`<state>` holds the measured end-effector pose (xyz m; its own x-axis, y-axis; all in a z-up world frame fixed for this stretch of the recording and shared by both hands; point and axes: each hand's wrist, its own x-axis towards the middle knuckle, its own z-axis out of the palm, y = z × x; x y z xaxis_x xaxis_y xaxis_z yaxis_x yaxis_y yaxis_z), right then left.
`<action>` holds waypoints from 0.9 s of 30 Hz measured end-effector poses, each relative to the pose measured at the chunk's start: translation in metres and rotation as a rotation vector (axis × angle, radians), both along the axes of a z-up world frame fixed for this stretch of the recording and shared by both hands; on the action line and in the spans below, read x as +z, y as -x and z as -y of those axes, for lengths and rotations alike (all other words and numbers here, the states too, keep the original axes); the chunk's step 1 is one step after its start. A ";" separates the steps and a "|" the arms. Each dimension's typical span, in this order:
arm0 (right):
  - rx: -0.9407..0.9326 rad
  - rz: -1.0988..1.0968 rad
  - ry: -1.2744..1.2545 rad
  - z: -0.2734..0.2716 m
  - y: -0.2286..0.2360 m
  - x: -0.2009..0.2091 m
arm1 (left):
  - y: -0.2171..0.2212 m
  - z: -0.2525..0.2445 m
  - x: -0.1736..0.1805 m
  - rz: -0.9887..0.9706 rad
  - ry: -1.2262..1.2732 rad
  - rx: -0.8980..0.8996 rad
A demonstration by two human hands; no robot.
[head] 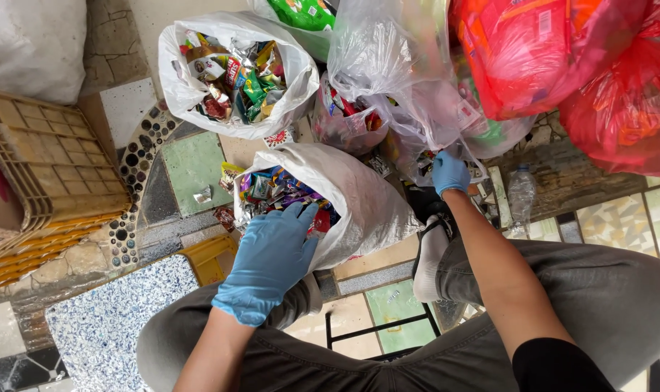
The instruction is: The person sits on the floor and repeatedly picks small snack packets from a clear plastic bag, then places them into a white sack. The hands handle individual packets one at a time throughout the clip.
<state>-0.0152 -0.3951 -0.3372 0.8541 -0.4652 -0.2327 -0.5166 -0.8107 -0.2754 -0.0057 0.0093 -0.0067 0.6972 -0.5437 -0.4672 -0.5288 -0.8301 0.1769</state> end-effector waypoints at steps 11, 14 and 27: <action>-0.141 -0.096 -0.197 0.056 -0.020 -0.015 | -0.004 0.026 -0.019 0.063 0.011 -0.056; 0.005 -0.088 -0.248 0.051 -0.023 0.032 | -0.006 0.033 -0.041 0.124 0.187 -0.069; 0.495 0.105 -0.787 -0.122 0.008 0.350 | 0.005 0.082 0.040 -0.326 0.854 0.360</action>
